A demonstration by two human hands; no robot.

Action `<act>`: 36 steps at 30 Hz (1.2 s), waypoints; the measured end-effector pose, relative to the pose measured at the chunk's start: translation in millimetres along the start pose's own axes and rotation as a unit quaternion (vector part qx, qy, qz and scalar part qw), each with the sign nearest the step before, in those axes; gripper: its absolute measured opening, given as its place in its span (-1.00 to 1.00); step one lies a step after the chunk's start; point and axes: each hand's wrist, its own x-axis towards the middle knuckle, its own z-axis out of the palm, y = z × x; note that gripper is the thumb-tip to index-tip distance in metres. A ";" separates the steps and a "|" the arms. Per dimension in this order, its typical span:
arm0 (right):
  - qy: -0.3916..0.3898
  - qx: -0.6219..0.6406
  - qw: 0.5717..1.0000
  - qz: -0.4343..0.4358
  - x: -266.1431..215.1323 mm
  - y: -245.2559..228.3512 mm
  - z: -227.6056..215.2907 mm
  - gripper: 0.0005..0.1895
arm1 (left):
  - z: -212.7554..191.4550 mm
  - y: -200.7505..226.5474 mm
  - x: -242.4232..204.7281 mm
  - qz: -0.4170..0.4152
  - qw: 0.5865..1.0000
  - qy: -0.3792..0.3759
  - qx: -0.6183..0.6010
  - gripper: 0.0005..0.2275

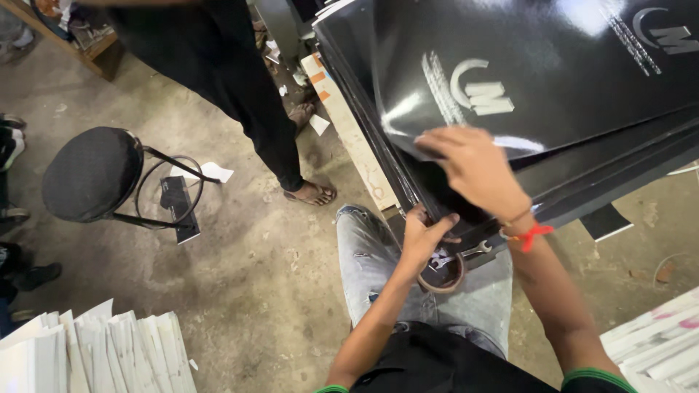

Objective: The person applies clear adhesive tape to the edges of a stack of black boxes. They pull tape from a roll, press it onto the box edges, and smooth it down with their fingers. Another person stands nearby and occasionally touches the boxes.

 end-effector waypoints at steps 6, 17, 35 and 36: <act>-0.061 -0.008 0.997 -0.055 -8.3 26.9 53.8 -0.39 | 3.9 9.6 -4.3 -0.003 1.000 -0.011 -0.018 -0.77; 0.021 0.110 0.994 0.007 -43.4 26.3 28.1 -0.68 | 5.8 14.4 -5.7 -0.015 0.999 -0.016 -0.034 -0.80; -0.011 0.095 0.993 0.066 -106.8 46.5 16.2 -0.34 | -10.2 3.1 -1.9 -0.034 0.997 -0.043 -0.050 -0.77; -0.009 0.097 0.993 0.068 -107.6 45.4 15.8 -0.34 | -11.6 1.1 -0.9 -0.027 0.997 -0.050 -0.053 -0.77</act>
